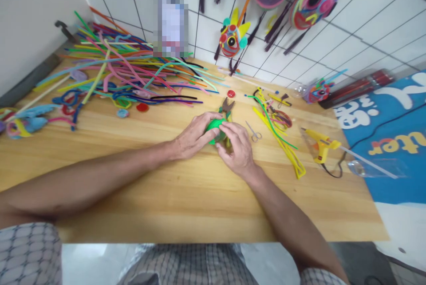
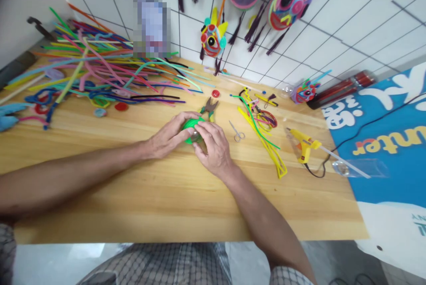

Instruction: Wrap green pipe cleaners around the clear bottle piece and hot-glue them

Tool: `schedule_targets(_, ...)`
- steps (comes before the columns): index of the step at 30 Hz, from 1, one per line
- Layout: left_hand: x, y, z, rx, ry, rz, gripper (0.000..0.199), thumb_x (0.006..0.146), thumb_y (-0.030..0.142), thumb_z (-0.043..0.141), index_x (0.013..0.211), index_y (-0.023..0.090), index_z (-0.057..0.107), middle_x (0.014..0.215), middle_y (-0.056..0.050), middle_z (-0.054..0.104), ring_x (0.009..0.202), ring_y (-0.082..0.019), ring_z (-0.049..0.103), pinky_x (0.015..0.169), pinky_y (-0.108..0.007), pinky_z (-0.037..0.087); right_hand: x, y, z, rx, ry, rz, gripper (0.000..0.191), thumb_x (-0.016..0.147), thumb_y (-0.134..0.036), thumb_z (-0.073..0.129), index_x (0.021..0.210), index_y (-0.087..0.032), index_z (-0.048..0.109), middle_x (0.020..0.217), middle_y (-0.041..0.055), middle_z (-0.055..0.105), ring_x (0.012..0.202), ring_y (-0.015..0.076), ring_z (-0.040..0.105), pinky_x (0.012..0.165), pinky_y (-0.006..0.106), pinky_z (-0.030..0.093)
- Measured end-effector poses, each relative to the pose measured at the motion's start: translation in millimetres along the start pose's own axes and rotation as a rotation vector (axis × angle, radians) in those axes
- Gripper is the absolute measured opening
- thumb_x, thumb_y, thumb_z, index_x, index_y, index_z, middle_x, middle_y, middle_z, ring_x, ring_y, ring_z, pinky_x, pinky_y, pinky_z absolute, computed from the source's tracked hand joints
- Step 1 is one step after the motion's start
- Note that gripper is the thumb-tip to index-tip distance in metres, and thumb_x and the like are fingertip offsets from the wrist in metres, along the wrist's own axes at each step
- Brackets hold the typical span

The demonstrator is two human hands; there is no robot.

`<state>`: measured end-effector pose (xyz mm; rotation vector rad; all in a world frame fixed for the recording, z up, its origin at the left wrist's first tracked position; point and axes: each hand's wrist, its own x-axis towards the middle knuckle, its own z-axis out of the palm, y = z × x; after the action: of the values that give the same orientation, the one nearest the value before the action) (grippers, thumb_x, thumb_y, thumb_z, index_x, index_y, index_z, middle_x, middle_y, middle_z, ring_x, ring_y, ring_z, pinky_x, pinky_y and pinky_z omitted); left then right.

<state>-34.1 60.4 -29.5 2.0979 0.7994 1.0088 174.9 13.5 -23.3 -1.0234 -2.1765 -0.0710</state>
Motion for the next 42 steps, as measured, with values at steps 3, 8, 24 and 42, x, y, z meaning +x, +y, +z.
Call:
schedule_targets(3,0,0,0.1,-0.008,0.009,0.017,0.045,0.11,0.049,0.044,0.145,0.022,0.05,0.143,-0.014,0.062,0.135,-0.028,0.057,0.119,-0.048,0.045,2,2,-1,0.02,0.024,-0.021,0.055,0.098,-0.02,0.064,0.151,-0.025,0.05,0.139,0.0138,0.067,0.131,0.0307,0.064,0.109,0.056,0.058)
schedule_targets(8,2,-1,-2.9,0.073,-0.052,0.023,0.046,0.11,0.046,0.043,0.148,0.021,0.05,0.145,-0.016,0.056,0.142,-0.03,0.049,0.121,-0.053,0.038,3,7,-1,0.035,0.034,-0.042,0.055,0.098,-0.017,0.063,0.151,-0.026,0.05,0.14,0.0124,0.068,0.132,0.0295,0.064,0.11,0.055,0.058)
schedule_targets(24,4,-8,1.8,0.066,-0.029,0.095,0.04,0.108,0.041,0.043,0.141,0.02,0.05,0.14,-0.015,0.061,0.136,-0.029,0.053,0.117,-0.049,0.042,2,5,0,-0.024,0.017,-0.033,0.056,0.096,-0.02,0.057,0.151,-0.026,0.051,0.138,0.0127,0.068,0.129,0.0308,0.065,0.11,0.056,0.056)
schedule_targets(42,5,-6,2.0,0.09,-0.037,0.095,0.045,0.109,0.047,0.042,0.142,0.019,0.052,0.143,-0.016,0.06,0.137,-0.031,0.054,0.119,-0.055,0.041,-54,26,-84,-0.078,0.255,0.574,0.03,0.094,-0.039,0.066,0.118,-0.021,0.068,0.105,0.0081,0.074,0.096,0.0254,0.07,0.088,0.044,0.059)
